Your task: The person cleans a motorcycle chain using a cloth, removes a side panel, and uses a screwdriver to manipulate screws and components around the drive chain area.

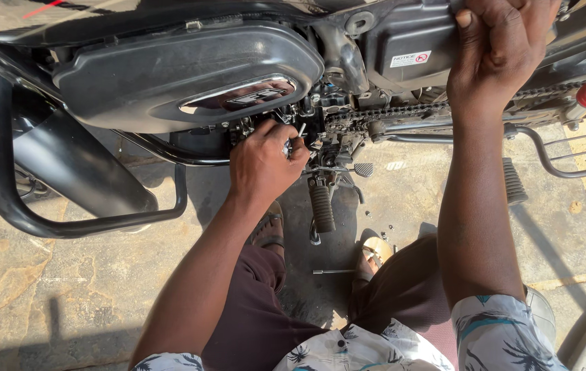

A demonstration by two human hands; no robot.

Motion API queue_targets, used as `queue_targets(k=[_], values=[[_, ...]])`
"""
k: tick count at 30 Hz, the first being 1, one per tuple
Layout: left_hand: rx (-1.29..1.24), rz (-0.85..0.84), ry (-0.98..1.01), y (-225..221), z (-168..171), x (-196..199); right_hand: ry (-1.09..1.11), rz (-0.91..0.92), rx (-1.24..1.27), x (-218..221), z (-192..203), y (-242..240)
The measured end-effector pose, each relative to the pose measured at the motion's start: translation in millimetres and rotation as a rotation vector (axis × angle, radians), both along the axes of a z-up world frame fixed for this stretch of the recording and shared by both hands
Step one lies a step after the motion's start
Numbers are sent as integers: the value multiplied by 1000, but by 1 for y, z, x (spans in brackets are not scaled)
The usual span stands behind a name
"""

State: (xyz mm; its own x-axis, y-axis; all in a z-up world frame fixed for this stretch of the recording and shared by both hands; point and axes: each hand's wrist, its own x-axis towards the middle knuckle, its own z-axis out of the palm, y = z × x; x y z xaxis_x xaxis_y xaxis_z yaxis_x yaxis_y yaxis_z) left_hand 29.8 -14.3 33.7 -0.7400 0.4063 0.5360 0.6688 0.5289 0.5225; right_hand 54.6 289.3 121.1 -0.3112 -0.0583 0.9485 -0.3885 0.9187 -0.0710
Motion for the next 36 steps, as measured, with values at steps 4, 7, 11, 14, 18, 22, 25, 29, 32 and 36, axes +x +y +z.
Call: queue_targets(k=[4,7,11,14,18,22,25,29,32,36], values=[[-11,12,-15,-1,2,0,-111,107,-158,-1,-7,5],[-18,4,-45,-3,3,-1,-2,27,-46,-6,-7,7],[6,-5,-22,-3,4,1,46,-8,18,-8,-11,10],[12,-1,-19,-3,5,0,6,114,-121,-11,-16,15],[3,-11,-49,-5,4,0,-28,-65,-19,-5,-17,22],[-4,-22,-58,-5,2,-2,-41,-33,-157,-1,-17,8],[5,-32,-55,-5,5,0,65,-47,-31,-2,-14,3],[19,-43,-59,-5,8,2,95,-125,-34,-8,-25,12],[11,-53,-63,-5,9,3,33,-119,-178,-16,-35,37],[19,-65,-89,-1,8,5,67,-186,-165,-24,-48,54]])
